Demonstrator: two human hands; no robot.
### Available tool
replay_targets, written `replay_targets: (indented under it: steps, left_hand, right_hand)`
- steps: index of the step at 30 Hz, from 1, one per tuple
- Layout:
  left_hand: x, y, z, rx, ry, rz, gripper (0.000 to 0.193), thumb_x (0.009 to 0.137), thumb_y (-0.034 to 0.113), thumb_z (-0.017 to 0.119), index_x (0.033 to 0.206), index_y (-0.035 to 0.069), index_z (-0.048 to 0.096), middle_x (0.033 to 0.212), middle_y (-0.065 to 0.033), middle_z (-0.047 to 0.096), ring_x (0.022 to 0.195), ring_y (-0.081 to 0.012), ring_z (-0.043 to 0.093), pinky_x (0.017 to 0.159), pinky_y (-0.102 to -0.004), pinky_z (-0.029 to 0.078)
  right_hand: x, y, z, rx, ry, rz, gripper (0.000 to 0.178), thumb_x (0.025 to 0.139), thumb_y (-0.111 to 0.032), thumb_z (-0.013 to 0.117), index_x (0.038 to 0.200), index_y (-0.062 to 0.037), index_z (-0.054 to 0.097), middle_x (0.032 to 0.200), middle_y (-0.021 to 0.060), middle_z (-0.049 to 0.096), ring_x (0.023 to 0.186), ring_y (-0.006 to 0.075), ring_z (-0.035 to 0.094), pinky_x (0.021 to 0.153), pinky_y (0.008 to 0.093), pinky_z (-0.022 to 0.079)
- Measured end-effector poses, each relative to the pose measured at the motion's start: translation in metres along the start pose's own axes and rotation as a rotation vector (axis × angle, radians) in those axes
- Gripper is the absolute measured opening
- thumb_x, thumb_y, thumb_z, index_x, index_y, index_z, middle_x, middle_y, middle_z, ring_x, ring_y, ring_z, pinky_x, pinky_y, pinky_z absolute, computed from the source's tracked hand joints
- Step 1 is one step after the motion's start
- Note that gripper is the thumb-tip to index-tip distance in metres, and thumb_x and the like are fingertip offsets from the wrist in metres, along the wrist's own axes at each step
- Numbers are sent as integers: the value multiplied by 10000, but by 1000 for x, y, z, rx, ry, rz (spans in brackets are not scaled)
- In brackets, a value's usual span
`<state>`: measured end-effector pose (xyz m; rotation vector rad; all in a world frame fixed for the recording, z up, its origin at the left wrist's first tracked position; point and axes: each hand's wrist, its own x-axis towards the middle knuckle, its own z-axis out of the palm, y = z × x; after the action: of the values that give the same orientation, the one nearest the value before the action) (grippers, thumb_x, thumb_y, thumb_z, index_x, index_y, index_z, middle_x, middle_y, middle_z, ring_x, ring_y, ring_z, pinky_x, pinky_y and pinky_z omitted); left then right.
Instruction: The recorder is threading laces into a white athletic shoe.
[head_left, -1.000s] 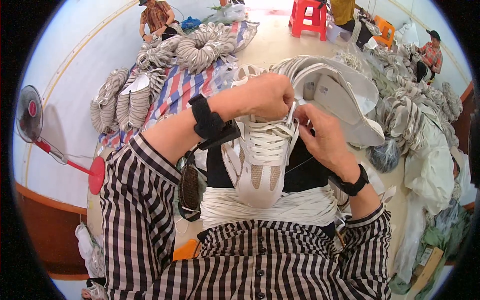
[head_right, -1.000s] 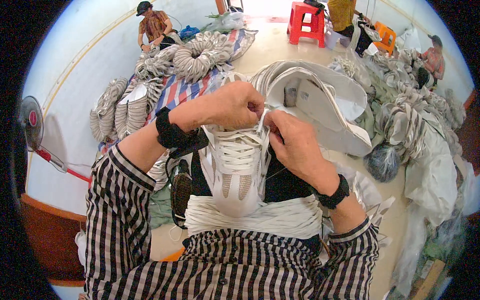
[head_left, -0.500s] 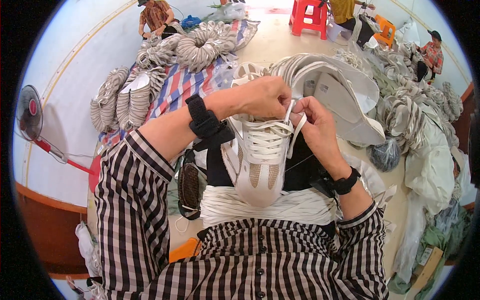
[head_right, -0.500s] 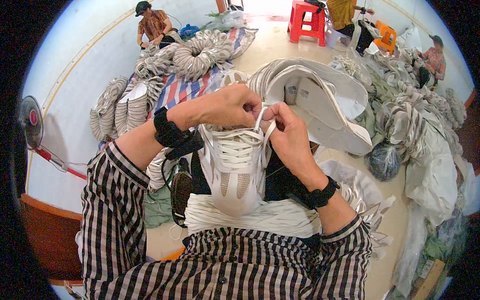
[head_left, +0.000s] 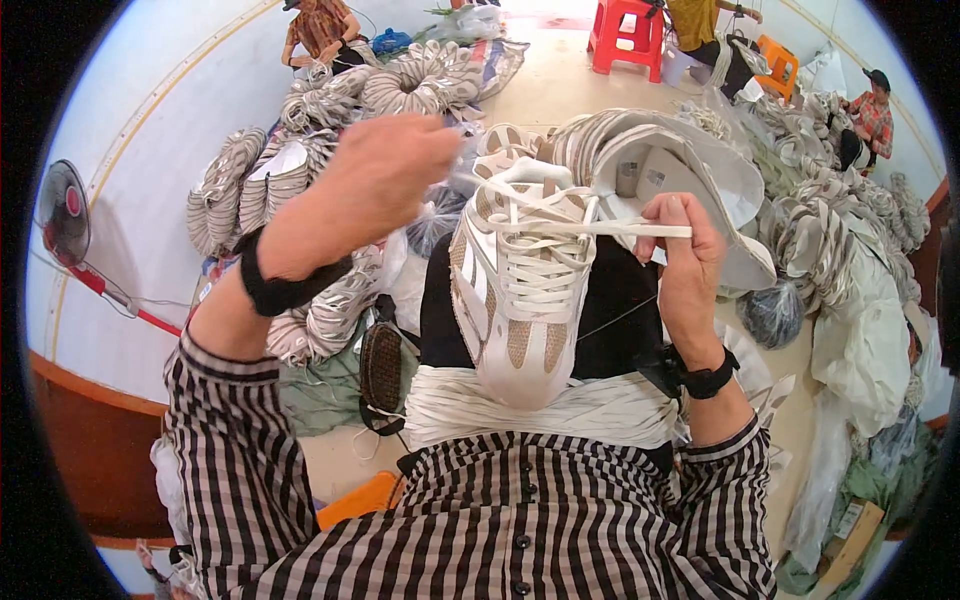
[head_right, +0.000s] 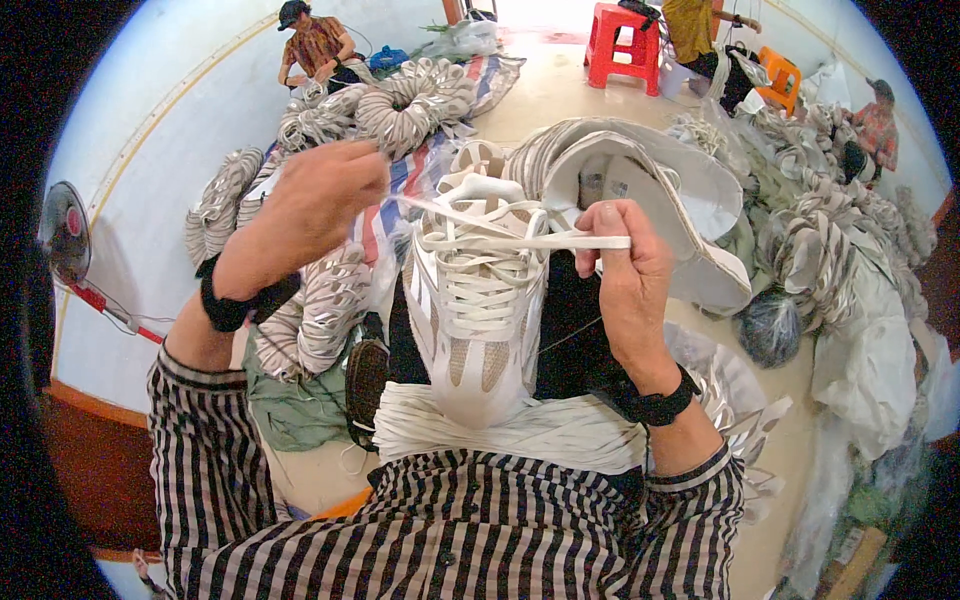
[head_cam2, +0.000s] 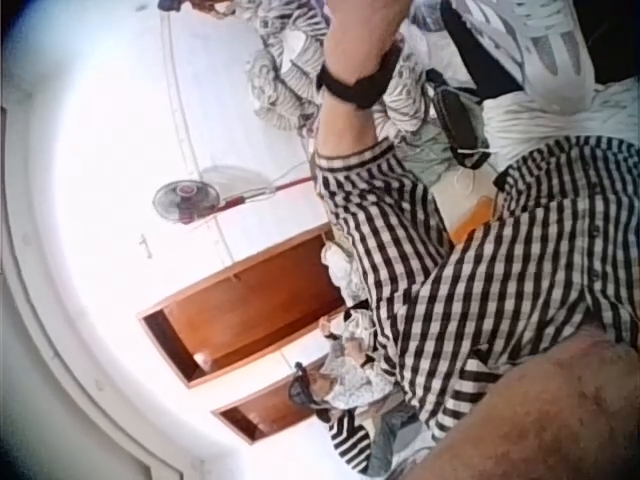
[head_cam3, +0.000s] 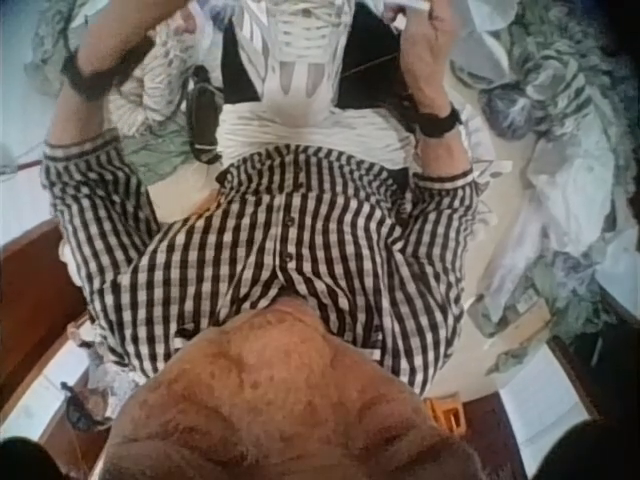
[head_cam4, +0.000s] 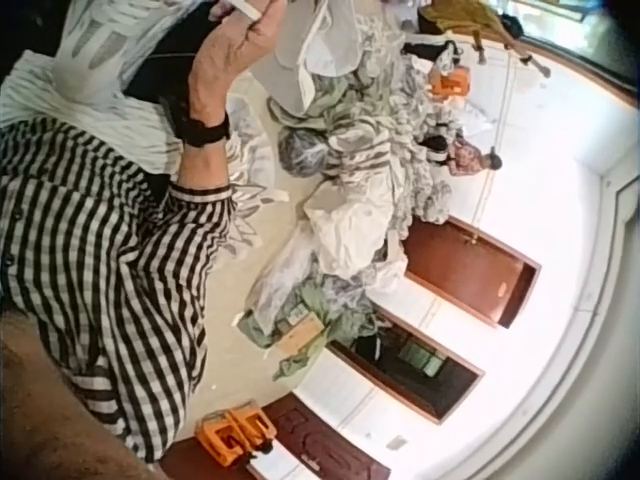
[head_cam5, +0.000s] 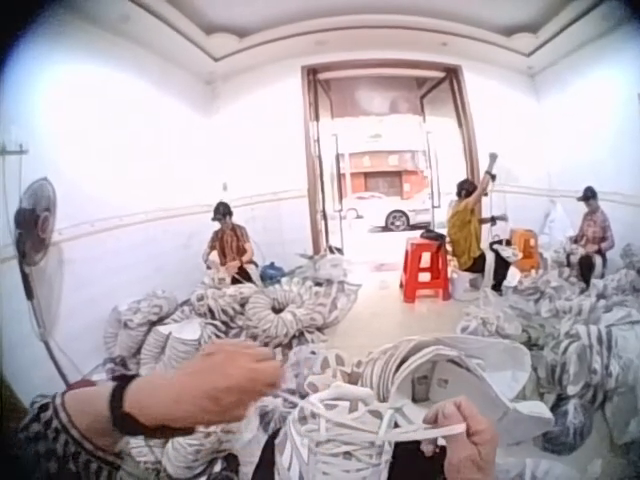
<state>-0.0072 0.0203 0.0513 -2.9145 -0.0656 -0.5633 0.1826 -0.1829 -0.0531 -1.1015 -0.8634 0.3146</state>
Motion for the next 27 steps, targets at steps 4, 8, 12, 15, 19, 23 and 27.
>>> replay_targets:
  steps: [4,8,12,15,19,23,27]
  left_hand:
    - [-56,-23,-2,-85,-1,-103,91,755,25,585,781,10,499,739,-140,514,704,-327,537,614,-406,417]
    - [-101,-43,-6,-171,49,-330,74,767,4,587,796,-8,520,722,-138,534,654,-283,520,617,-361,417]
    - [-111,-48,-3,-235,35,-408,71,773,2,585,792,-11,518,698,-120,517,638,-250,498,601,-340,403]
    - [-114,-55,-1,-239,78,-396,77,773,3,587,793,-15,514,689,-108,510,635,-237,487,594,-327,395]
    - [-128,-70,-8,-192,102,-455,102,765,20,618,802,-12,529,698,-132,539,632,-286,513,604,-355,413]
    - [-137,-73,-6,-201,66,-547,90,793,37,599,807,-4,521,682,-85,503,625,-195,463,598,-308,391]
    - [-133,-70,-8,-369,-29,-625,84,834,76,585,818,7,541,718,-8,527,665,-91,465,601,-262,387]
  right_hand:
    - [-3,6,6,-75,-69,-14,190,964,-144,506,847,-16,580,665,-21,519,584,36,447,525,196,352]
    - [-4,0,18,-180,-251,145,134,901,-111,589,825,-1,595,630,-48,505,578,22,427,510,198,338]
    - [-3,-4,9,-280,-369,186,128,874,-121,626,833,-3,596,645,-46,512,586,28,433,518,204,346]
    - [-3,-8,5,-303,-390,219,128,868,-122,632,837,-4,592,655,-40,526,594,32,451,530,207,364]
    - [0,0,7,-304,-393,232,114,877,-112,618,860,-5,582,669,-30,543,610,38,480,548,208,388]
    - [8,7,14,-260,-378,222,107,887,-105,605,875,-3,575,673,-28,543,608,41,484,549,210,391]
    - [8,11,13,-224,-367,230,100,893,-108,600,875,-12,576,680,-26,544,609,44,489,555,208,395]
